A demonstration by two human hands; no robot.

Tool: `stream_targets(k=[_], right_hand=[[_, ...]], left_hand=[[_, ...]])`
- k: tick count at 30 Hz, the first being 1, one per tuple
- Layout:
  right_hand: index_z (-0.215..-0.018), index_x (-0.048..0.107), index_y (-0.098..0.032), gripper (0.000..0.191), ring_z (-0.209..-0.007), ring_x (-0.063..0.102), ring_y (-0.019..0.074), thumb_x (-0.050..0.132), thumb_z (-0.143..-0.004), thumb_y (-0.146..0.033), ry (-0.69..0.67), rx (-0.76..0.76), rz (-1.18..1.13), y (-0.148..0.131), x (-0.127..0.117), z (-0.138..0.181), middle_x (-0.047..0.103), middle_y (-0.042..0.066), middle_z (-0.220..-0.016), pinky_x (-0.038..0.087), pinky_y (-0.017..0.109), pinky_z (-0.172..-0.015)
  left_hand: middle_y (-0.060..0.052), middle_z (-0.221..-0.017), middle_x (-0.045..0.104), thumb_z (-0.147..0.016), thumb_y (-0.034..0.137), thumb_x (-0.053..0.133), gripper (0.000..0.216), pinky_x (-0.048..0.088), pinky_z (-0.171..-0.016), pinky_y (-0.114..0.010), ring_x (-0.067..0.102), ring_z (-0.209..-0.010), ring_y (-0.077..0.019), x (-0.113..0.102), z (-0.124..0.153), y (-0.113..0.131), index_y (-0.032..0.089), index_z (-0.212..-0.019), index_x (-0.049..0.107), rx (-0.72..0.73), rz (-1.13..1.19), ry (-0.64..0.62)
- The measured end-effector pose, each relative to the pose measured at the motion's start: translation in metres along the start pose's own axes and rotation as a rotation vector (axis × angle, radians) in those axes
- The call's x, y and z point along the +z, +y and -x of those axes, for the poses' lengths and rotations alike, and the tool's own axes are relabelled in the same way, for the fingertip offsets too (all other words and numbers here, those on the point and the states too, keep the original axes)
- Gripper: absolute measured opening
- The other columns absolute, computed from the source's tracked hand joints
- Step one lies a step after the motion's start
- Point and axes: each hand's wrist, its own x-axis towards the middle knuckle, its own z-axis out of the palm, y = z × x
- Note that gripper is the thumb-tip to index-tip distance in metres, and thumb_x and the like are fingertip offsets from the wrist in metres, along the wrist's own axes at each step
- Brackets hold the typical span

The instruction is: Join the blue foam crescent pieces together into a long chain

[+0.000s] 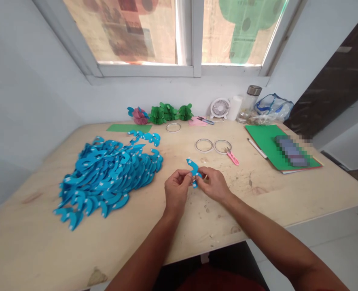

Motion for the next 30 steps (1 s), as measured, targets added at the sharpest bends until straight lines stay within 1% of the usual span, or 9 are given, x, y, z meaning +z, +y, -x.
stream_targets(k=[5,10,14,19,24,30], right_hand=[[-0.077,0.062,-0.020,0.010,-0.068,0.054,0.0158,0.053,-0.077,-0.024,0.001,0.007,0.035,0.000,0.001,0.001,0.063,0.002,-0.071,0.036,0.025,-0.062],[-0.078,0.063,-0.021,0.010,-0.068,0.053,0.0158,0.053,-0.077,-0.022,-0.001,0.003,0.017,0.002,0.002,0.000,0.064,0.002,-0.072,0.034,0.025,-0.062],[-0.078,0.064,-0.021,0.011,-0.065,0.052,0.0152,0.053,-0.076,-0.020,0.004,0.009,-0.025,0.003,0.002,0.000,0.063,0.001,-0.070,0.034,0.025,-0.060],[-0.077,0.066,-0.019,0.012,-0.059,0.050,0.0132,0.054,-0.075,-0.022,-0.012,0.043,-0.148,0.007,0.004,0.000,0.060,0.000,-0.065,0.034,0.024,-0.056],[-0.080,0.067,-0.017,0.016,-0.052,0.046,0.0109,0.054,-0.077,-0.027,-0.042,0.105,-0.341,0.012,0.006,-0.003,0.054,-0.003,-0.058,0.034,0.022,-0.052],[-0.071,0.065,-0.016,0.021,-0.058,0.050,0.0122,0.052,-0.079,-0.029,-0.102,0.136,-0.540,0.015,0.007,-0.006,0.060,0.000,-0.065,0.038,0.023,-0.056]], left_hand=[[0.000,-0.062,0.065,-0.063,0.022,0.065,0.009,0.046,-0.058,-0.024,0.058,-0.057,-0.0125,0.002,0.000,0.000,0.014,-0.068,0.062,-0.004,-0.011,0.009],[0.001,-0.056,0.061,-0.064,0.023,0.065,0.010,0.047,-0.059,-0.024,0.059,-0.058,-0.0138,0.003,0.000,0.001,0.015,-0.069,0.062,-0.010,-0.001,-0.005],[0.000,-0.059,0.064,-0.063,0.021,0.065,0.011,0.046,-0.059,-0.024,0.059,-0.058,-0.0126,0.002,-0.002,0.000,0.014,-0.071,0.062,-0.016,0.022,-0.021],[0.000,-0.061,0.065,-0.062,0.020,0.065,0.014,0.046,-0.059,-0.023,0.060,-0.058,-0.0125,0.001,-0.005,-0.002,0.014,-0.075,0.062,-0.030,0.042,-0.022],[0.000,-0.060,0.065,-0.063,0.021,0.065,0.014,0.046,-0.060,-0.024,0.061,-0.059,-0.0137,0.000,-0.007,0.000,0.014,-0.075,0.062,-0.031,0.020,-0.020],[0.000,-0.059,0.064,-0.063,0.023,0.066,0.016,0.046,-0.059,-0.024,0.058,-0.055,-0.0123,-0.002,-0.009,-0.004,0.014,-0.075,0.063,-0.042,0.030,-0.044]])
